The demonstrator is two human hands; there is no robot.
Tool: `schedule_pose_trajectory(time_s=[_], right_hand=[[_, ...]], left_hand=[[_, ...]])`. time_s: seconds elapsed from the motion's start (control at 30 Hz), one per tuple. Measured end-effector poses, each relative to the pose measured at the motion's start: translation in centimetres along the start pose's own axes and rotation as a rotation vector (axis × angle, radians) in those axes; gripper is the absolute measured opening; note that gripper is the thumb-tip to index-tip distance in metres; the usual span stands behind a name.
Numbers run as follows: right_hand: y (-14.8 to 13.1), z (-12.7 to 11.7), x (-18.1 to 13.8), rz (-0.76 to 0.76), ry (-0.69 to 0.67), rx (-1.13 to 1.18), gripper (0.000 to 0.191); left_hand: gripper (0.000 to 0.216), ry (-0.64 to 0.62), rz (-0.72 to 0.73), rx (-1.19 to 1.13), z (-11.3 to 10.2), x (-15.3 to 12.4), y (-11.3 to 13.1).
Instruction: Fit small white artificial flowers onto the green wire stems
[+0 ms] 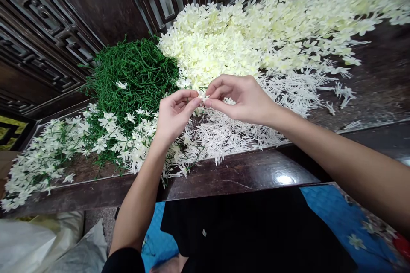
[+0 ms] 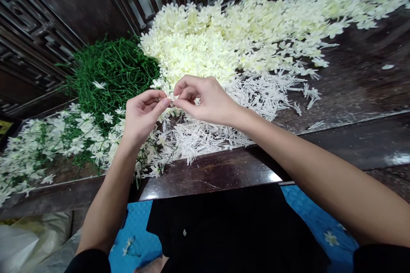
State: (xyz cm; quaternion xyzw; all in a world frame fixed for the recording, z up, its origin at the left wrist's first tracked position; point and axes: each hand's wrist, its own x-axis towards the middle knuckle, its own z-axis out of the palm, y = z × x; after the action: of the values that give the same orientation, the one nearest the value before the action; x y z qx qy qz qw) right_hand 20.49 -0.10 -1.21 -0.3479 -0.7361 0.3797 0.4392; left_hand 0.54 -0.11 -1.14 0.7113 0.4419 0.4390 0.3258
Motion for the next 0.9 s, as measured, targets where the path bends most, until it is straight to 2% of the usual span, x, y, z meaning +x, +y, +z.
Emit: schedule_pose_trajectory(time_s=[0.13,0.27,0.57,0.9], right_hand=[[-0.19,-0.07,-0.04,0.008,0.017,-0.024,0.019],[-0.35,-0.19,0.06,0.005,0.000,-0.014,0.016],[-0.13,-0.45,0.21,-0.031,-0.018,0.054,0.015],[-0.64,-0.77,0.32,0.020,-0.056,0.037,0.020]], left_hand=[[0.014,0.024,-0.033,-0.074,0.04,-0.01,0.26],[0.016,-0.004,-0.042,-0.109,-0.05,-0.05,0.50],[0.016,-0.005,0.019,-0.088,-0.31,0.12,0.58],[0.015,0.022,0.034,-0.066,-0.36,0.20,0.41]])
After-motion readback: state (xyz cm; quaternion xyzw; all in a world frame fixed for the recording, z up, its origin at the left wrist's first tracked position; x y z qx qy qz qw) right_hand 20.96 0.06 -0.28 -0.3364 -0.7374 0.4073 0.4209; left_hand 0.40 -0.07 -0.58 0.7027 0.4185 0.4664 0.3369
